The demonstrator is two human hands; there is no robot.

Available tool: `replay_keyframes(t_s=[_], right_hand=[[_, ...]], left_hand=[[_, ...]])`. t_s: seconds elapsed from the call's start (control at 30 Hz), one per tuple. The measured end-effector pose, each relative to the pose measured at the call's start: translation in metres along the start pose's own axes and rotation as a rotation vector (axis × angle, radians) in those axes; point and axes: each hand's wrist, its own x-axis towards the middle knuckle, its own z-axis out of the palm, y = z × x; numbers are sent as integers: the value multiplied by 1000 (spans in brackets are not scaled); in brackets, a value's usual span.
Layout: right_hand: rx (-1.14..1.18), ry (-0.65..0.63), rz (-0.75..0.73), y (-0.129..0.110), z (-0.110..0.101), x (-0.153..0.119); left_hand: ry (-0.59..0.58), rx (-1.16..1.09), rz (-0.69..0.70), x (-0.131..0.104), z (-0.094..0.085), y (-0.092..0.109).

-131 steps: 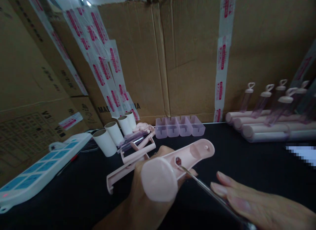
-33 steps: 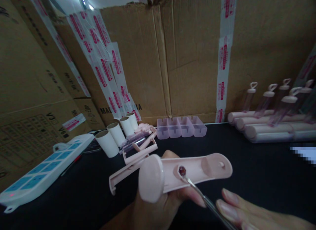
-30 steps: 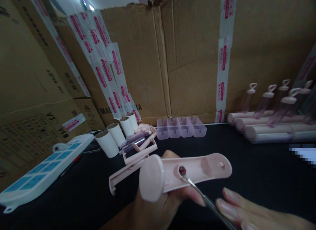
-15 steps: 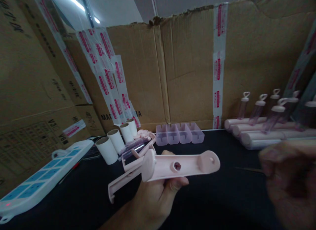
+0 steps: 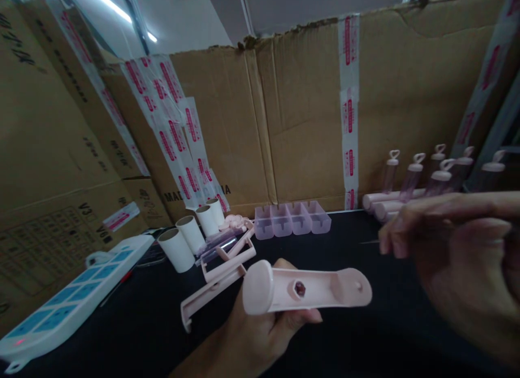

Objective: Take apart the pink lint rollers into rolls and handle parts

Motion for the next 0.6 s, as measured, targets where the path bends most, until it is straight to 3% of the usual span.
replay_keyframes(t_s=[0.1, 0.27, 0.37, 0.47, 0.6], right_hand=[[86, 0, 21, -11, 8, 13], [361, -95, 298, -34, 32, 29], [423, -142, 369, -41, 53, 29], [353, -90, 347, -38, 68, 23], [181, 32, 247, -26, 69, 10]], left_hand=[[-5, -89, 0, -4, 6, -3], [-24, -243, 23, -5, 12, -3], [-2, -255, 54, -3, 11, 2], [18, -204, 68, 0, 10, 7], [36, -227, 63, 0, 11, 9]])
